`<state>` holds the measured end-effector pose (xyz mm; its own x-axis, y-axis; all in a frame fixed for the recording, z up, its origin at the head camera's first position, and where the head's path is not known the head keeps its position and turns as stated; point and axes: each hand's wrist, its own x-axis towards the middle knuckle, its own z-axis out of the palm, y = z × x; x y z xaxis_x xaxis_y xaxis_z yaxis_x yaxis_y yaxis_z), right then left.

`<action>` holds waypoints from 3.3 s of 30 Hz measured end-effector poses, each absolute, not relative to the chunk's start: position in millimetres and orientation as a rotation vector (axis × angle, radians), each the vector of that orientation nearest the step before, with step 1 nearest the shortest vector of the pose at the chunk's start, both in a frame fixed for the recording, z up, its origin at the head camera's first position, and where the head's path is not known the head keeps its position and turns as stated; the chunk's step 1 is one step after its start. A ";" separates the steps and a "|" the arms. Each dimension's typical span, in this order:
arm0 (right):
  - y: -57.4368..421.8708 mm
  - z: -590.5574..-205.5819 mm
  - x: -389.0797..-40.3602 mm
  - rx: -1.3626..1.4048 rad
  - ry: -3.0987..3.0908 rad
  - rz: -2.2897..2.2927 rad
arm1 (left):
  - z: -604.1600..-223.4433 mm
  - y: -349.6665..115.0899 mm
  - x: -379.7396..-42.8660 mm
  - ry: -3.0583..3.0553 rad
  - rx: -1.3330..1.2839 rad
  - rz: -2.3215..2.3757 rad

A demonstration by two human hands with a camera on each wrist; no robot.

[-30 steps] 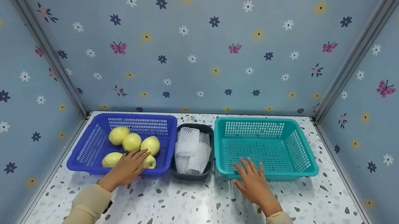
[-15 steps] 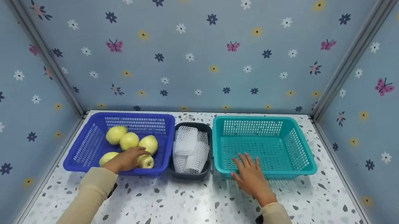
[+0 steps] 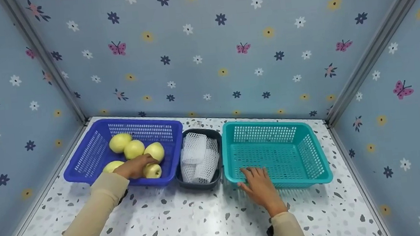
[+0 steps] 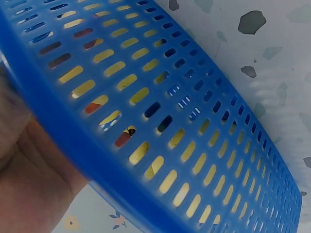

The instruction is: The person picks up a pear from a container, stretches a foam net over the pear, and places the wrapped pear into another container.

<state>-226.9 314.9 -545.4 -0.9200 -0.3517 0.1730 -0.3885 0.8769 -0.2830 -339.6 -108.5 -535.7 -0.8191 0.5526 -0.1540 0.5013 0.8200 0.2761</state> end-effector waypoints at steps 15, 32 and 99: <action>315.6 -554.5 -225.4 0.588 -2.907 0.357 | -520.1 -100.3 -326.7 2.719 0.543 0.555; 312.9 -557.0 -227.8 0.586 -2.912 0.350 | -529.9 -113.8 -331.8 2.709 0.641 0.518; 211.8 -501.0 -219.6 0.804 -2.753 1.447 | -488.5 -18.6 -235.0 2.936 2.000 0.837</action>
<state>-219.6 211.8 -501.0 -0.8725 -0.4599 0.1650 -0.3966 0.4695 -0.7888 -235.0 -18.6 -488.5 -0.3112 0.7144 0.6268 0.9374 0.3391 0.0789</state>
